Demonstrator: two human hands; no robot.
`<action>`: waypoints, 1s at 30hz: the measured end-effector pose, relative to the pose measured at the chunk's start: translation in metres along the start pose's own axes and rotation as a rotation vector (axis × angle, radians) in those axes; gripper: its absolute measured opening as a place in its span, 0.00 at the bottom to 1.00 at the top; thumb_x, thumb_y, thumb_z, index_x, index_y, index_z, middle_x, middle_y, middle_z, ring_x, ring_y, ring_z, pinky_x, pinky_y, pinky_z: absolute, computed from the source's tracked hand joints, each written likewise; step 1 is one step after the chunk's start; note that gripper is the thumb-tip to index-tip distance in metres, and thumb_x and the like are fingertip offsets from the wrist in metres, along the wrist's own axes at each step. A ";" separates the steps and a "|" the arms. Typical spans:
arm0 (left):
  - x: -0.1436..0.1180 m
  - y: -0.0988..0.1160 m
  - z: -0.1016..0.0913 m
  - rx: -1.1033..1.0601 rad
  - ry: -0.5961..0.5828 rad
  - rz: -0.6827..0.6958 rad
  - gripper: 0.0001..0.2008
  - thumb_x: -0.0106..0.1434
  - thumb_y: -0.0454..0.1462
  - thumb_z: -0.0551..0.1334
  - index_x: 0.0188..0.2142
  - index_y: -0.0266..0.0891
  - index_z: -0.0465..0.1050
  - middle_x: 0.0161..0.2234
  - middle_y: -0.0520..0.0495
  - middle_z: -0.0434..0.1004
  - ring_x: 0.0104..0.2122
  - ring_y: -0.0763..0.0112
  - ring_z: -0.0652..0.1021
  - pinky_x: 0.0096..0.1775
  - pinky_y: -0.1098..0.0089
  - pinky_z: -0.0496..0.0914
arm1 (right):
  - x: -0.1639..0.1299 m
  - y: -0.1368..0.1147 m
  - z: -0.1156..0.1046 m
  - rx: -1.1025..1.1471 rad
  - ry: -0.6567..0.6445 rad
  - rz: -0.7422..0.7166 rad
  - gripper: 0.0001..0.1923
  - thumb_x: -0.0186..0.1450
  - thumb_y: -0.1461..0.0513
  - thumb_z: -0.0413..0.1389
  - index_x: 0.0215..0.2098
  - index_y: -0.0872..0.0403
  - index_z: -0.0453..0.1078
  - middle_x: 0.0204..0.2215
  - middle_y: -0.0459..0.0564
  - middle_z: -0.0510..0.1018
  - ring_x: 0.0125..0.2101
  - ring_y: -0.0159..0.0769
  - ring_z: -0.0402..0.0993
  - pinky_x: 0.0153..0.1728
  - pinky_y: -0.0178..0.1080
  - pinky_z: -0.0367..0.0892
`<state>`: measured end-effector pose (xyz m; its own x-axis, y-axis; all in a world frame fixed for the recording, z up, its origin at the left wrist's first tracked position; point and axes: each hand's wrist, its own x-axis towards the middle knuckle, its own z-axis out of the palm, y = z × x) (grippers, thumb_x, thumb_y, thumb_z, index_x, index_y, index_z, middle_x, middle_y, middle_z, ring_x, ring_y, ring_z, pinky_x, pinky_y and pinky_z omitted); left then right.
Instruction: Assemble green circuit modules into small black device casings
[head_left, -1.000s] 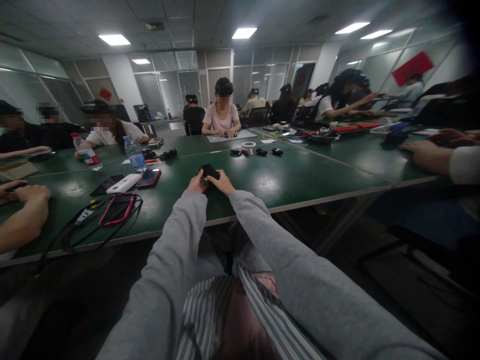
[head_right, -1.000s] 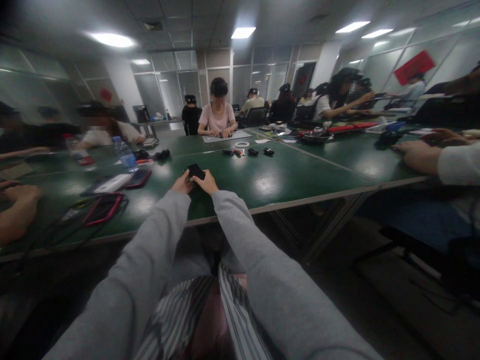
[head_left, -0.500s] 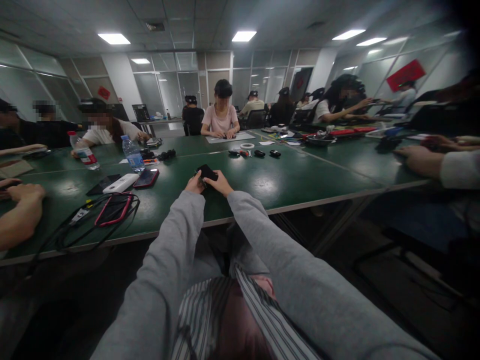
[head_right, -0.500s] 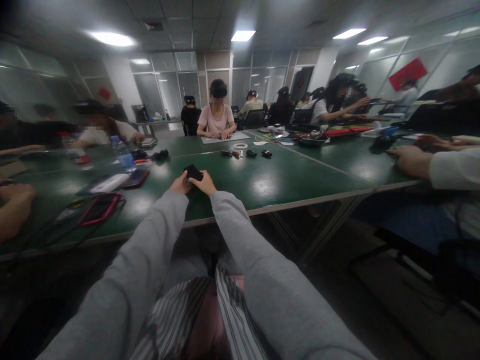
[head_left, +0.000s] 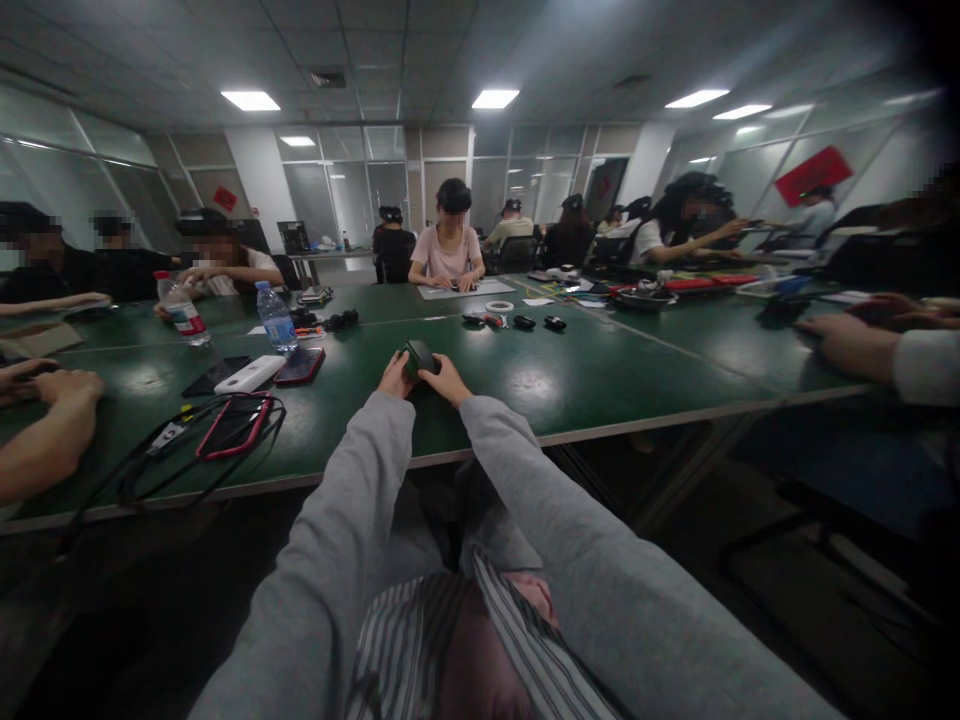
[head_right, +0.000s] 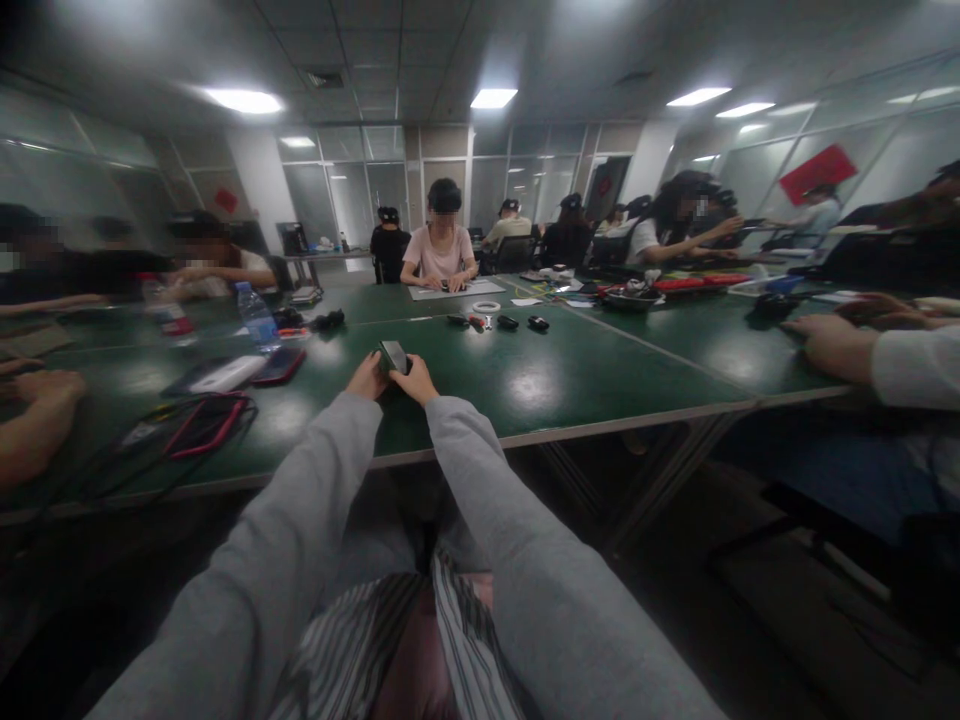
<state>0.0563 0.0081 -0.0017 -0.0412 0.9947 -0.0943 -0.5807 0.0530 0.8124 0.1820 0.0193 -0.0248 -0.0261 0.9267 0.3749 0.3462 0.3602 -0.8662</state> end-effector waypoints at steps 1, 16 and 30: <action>0.001 0.000 -0.002 0.015 0.018 0.022 0.29 0.58 0.36 0.65 0.58 0.49 0.59 0.33 0.51 0.76 0.27 0.75 0.77 0.32 0.73 0.70 | 0.001 0.000 0.000 0.057 -0.004 0.040 0.29 0.54 0.58 0.59 0.53 0.57 0.62 0.44 0.53 0.70 0.46 0.37 0.68 0.52 0.43 0.63; 0.010 -0.008 -0.011 0.278 0.178 0.261 0.19 0.51 0.32 0.69 0.41 0.41 0.65 0.34 0.50 0.71 0.31 0.75 0.74 0.38 0.72 0.68 | 0.003 -0.001 -0.007 0.059 0.098 0.056 0.13 0.63 0.62 0.48 0.44 0.54 0.66 0.45 0.50 0.73 0.47 0.34 0.68 0.52 0.39 0.62; -0.003 0.012 -0.024 0.619 0.084 0.386 0.13 0.46 0.26 0.69 0.29 0.41 0.74 0.29 0.49 0.74 0.42 0.67 0.75 0.51 0.70 0.64 | 0.014 0.010 -0.013 -0.062 0.235 0.078 0.11 0.65 0.55 0.50 0.38 0.54 0.67 0.43 0.56 0.67 0.53 0.43 0.59 0.58 0.51 0.52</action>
<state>0.0295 0.0037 -0.0055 -0.2262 0.9439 0.2405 0.0520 -0.2348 0.9706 0.1974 0.0341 -0.0240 0.2192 0.8986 0.3802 0.3959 0.2742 -0.8764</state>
